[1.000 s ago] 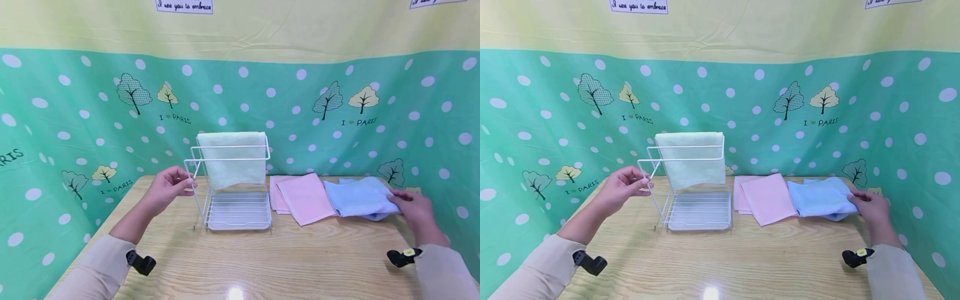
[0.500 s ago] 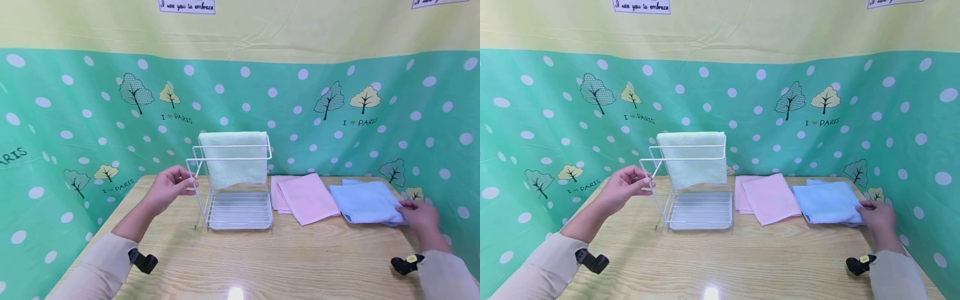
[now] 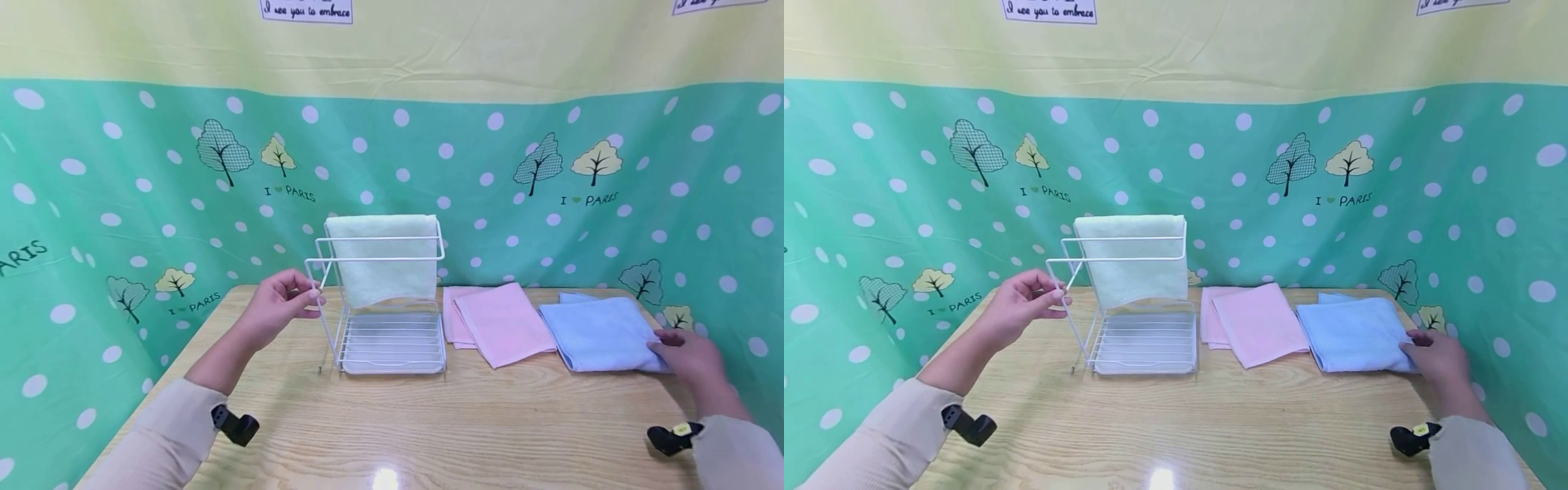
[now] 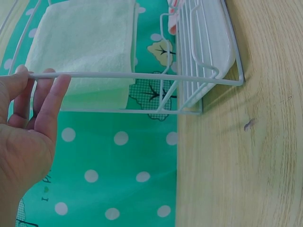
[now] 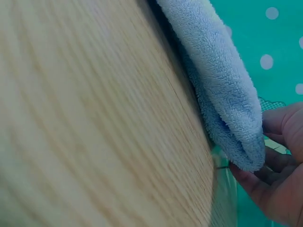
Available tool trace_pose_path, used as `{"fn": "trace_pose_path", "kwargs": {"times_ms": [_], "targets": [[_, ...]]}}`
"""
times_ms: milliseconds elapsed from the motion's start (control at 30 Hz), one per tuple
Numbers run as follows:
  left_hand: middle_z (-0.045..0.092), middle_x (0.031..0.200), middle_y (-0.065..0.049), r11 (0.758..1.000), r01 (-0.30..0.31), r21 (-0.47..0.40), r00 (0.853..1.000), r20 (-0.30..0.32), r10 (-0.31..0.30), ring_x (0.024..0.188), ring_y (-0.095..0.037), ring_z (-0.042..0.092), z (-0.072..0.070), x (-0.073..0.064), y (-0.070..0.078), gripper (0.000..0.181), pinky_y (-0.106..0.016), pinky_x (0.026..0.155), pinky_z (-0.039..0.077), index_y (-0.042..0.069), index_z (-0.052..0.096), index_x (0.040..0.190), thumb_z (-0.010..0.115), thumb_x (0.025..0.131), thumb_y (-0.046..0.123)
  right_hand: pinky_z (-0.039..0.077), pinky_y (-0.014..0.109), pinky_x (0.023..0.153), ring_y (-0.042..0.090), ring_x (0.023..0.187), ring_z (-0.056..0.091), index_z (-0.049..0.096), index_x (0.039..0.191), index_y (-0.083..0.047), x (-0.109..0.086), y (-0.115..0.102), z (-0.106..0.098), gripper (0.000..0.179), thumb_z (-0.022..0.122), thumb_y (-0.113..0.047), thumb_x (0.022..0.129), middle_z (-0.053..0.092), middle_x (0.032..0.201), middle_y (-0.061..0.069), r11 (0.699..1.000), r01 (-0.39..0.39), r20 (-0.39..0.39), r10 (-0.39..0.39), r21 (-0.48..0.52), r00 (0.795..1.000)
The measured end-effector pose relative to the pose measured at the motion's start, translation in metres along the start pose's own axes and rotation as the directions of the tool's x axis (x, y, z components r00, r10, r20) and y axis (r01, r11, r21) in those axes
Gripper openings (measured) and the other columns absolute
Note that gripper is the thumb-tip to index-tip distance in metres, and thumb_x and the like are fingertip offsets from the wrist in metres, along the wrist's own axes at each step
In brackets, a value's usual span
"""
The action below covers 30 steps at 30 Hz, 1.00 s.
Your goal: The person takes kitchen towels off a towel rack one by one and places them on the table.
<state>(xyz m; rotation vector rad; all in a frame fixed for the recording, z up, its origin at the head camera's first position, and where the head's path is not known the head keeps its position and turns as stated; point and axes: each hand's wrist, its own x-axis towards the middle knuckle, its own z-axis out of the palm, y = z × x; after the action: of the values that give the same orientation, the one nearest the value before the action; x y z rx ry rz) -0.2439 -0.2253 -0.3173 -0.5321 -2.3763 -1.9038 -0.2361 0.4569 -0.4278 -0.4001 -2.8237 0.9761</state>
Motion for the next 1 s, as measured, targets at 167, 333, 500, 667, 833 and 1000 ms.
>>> {"fn": "trace_pose_path", "kwargs": {"times_ms": [167, 333, 500, 667, 833, 1000], "targets": [[0.064, 0.102, -0.013, 1.0, -0.003, -0.002, 1.0, -0.001, 0.003, 0.091, -0.023, 0.07, 0.001, 0.0, 0.0, 0.022, -0.042, 0.078, 0.061, -0.009, 0.052, 0.101, 0.064, 0.095, 0.008, 0.044, 0.06, 0.077, 0.054, 0.104, 0.043, 0.047, 0.129, 0.013, -0.005, -0.006, -0.002, 0.058, 0.06, -0.034, 0.096, 0.043, 0.122, 0.041, 0.997, 0.057, -0.021, -0.059, -0.057, 0.998], [0.064, 0.101, -0.012, 1.0, -0.008, -0.008, 1.0, 0.0, 0.008, 0.09, -0.021, 0.07, 0.001, 0.001, 0.0, 0.023, -0.042, 0.078, 0.061, -0.009, 0.052, 0.101, 0.065, 0.095, 0.009, 0.044, 0.066, 0.08, 0.06, 0.105, 0.044, 0.049, 0.128, 0.013, -0.002, -0.015, 0.003, 0.073, 0.064, -0.049, 0.091, 0.044, 0.124, 0.045, 0.969, 0.179, 0.106, -0.162, -0.17, 0.981], [0.064, 0.101, -0.012, 1.0, -0.013, -0.016, 1.0, 0.004, 0.013, 0.093, -0.027, 0.069, 0.001, 0.002, -0.001, 0.023, -0.042, 0.079, 0.06, -0.009, 0.052, 0.1, 0.065, 0.095, 0.01, 0.041, 0.071, 0.086, 0.064, 0.111, 0.038, 0.049, 0.127, 0.014, 0.002, -0.021, 0.007, 0.081, 0.069, -0.053, 0.085, 0.042, 0.126, 0.046, 0.956, 0.181, 0.213, -0.133, -0.229, 0.968], [0.062, 0.104, -0.021, 1.0, -0.007, -0.011, 1.0, 0.002, 0.007, 0.095, -0.031, 0.068, 0.001, 0.001, -0.002, 0.024, -0.042, 0.079, 0.06, -0.009, 0.053, 0.101, 0.065, 0.094, 0.01, 0.039, 0.072, 0.089, 0.064, 0.114, 0.035, 0.05, 0.128, 0.013, 0.005, -0.024, 0.011, 0.076, 0.071, -0.046, 0.085, 0.039, 0.129, 0.046, 0.963, 0.161, 0.219, -0.113, -0.217, 0.969], [0.06, 0.106, -0.025, 1.0, -0.004, -0.003, 1.0, 0.002, 0.004, 0.097, -0.031, 0.068, 0.001, -0.001, -0.002, 0.023, -0.042, 0.079, 0.06, -0.009, 0.052, 0.101, 0.065, 0.095, 0.009, 0.034, 0.074, 0.094, 0.064, 0.119, 0.03, 0.048, 0.131, 0.012, 0.008, -0.027, 0.02, 0.075, 0.07, -0.045, 0.087, 0.034, 0.134, 0.046, 0.969, 0.152, 0.205, -0.111, -0.194, 0.972], [0.063, 0.102, -0.018, 1.0, -0.018, -0.002, 1.0, 0.0, 0.018, 0.093, -0.026, 0.069, 0.001, 0.0, -0.002, 0.024, -0.042, 0.079, 0.06, -0.01, 0.053, 0.102, 0.065, 0.095, 0.009, 0.027, 0.074, 0.1, 0.063, 0.127, 0.024, 0.043, 0.138, 0.008, 0.012, -0.021, 0.032, 0.08, 0.064, -0.052, 0.09, 0.027, 0.141, 0.044, 0.985, 0.133, 0.181, -0.112, -0.109, 0.977]]}}
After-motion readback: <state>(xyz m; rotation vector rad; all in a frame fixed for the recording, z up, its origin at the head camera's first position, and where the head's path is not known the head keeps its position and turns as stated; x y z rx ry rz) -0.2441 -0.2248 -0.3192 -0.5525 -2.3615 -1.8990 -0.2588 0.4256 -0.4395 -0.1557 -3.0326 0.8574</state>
